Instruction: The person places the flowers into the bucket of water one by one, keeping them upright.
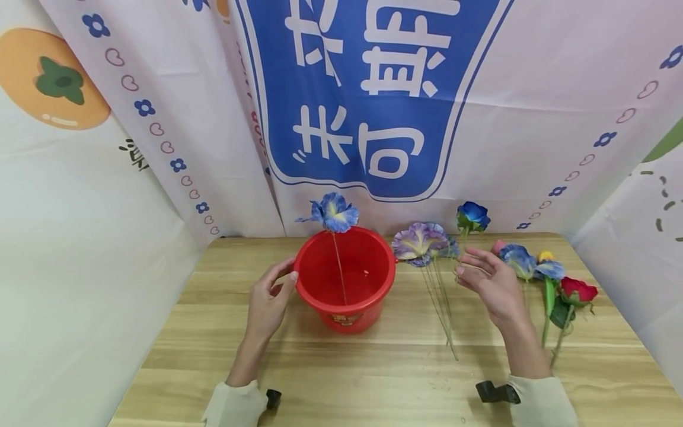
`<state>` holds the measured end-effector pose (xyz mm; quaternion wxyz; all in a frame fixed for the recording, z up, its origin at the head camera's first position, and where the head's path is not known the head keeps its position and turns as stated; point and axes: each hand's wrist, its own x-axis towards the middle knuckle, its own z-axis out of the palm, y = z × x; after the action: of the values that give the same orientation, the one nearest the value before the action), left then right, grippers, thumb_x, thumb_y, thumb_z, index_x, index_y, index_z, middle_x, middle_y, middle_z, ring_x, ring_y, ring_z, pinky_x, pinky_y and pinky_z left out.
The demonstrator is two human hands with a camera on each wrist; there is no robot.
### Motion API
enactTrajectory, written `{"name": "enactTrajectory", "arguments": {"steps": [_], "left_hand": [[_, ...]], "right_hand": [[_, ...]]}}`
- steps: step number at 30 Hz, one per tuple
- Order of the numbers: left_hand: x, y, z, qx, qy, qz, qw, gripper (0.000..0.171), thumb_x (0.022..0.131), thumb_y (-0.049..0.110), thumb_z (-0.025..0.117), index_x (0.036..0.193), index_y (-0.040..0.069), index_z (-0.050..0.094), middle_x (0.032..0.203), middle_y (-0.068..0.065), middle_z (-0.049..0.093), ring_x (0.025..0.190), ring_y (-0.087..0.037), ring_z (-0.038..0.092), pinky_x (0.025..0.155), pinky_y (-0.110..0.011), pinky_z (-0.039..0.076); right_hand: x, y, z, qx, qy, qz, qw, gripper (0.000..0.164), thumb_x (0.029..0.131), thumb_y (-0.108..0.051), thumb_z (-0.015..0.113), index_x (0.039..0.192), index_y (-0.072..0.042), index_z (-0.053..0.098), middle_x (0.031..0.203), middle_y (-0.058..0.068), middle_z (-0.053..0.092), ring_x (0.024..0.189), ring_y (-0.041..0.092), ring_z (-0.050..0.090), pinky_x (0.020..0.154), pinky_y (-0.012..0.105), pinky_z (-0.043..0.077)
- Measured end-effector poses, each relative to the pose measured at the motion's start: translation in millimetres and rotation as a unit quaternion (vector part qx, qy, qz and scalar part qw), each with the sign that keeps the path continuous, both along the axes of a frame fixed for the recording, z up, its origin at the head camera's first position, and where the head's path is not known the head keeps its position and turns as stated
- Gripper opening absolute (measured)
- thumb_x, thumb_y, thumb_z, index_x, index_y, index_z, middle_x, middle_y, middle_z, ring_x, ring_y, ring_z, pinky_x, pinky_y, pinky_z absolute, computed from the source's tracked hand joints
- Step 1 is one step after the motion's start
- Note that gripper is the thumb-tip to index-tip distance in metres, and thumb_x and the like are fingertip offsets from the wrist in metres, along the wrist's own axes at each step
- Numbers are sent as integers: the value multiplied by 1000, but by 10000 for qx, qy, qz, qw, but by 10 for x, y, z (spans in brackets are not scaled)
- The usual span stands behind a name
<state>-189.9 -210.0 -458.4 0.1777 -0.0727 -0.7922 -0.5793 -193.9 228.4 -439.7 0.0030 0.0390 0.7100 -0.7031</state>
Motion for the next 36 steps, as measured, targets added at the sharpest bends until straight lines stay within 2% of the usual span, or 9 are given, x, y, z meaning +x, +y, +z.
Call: {"name": "enactTrajectory", "arguments": {"steps": [5, 12, 18, 23, 25, 30, 36], "left_hand": [[2, 23, -15, 22, 46, -30, 10000, 35, 104, 17, 72, 138, 8, 72, 133, -13, 75, 118, -8, 68, 85, -16, 61], [6, 34, -2, 48, 24, -34, 10000, 35, 104, 18, 72, 138, 9, 72, 134, -11, 74, 117, -2, 67, 85, -15, 61], [-2, 25, 4, 37, -2, -45, 10000, 36, 105, 19, 72, 139, 9, 71, 136, -12, 74, 118, -3, 67, 86, -15, 60], [0, 12, 0, 75, 18, -24, 10000, 36, 105, 18, 71, 139, 7, 71, 136, -14, 73, 117, -1, 66, 85, -14, 60], [4, 10, 1, 71, 12, -13, 10000, 36, 105, 17, 71, 139, 7, 71, 136, -14, 73, 117, -2, 66, 85, -13, 59], [6, 9, -3, 50, 5, -8, 10000, 36, 105, 18, 71, 139, 7, 71, 136, -14, 73, 118, -2, 66, 85, -13, 59], [9, 17, -2, 86, 40, -30, 10000, 35, 106, 16, 69, 139, 6, 71, 136, -15, 73, 118, -1, 65, 85, -11, 58]], "right_hand": [[1, -112, 136, 99, 182, -126, 9997, 67, 103, -4, 70, 161, 3, 39, 124, -10, 67, 106, -3, 72, 89, 21, 63], [-23, -246, 294, 365, 479, -244, 9979, 61, 102, -6, 72, 157, -1, 47, 138, 6, 64, 109, 2, 71, 89, 22, 63], [-51, -335, 444, 399, 603, -217, 9971, 62, 102, -6, 72, 158, -3, 47, 133, -1, 67, 109, -1, 70, 89, 23, 64], [-73, -431, 579, 322, 808, -168, 9961, 60, 101, -2, 71, 157, -2, 48, 132, 0, 67, 109, 2, 70, 89, 23, 64], [-85, -471, 606, 331, 911, -152, 9952, 59, 101, -2, 71, 156, -1, 49, 132, 2, 67, 109, 3, 70, 89, 23, 64], [-114, -572, 667, 320, 1053, -149, 9938, 57, 100, 0, 72, 154, -1, 52, 126, -4, 70, 108, 4, 71, 88, 22, 64], [-166, -690, 760, 304, 1258, -103, 9915, 55, 99, 3, 72, 151, -1, 55, 133, 12, 69, 105, 5, 73, 87, 22, 64]]}}
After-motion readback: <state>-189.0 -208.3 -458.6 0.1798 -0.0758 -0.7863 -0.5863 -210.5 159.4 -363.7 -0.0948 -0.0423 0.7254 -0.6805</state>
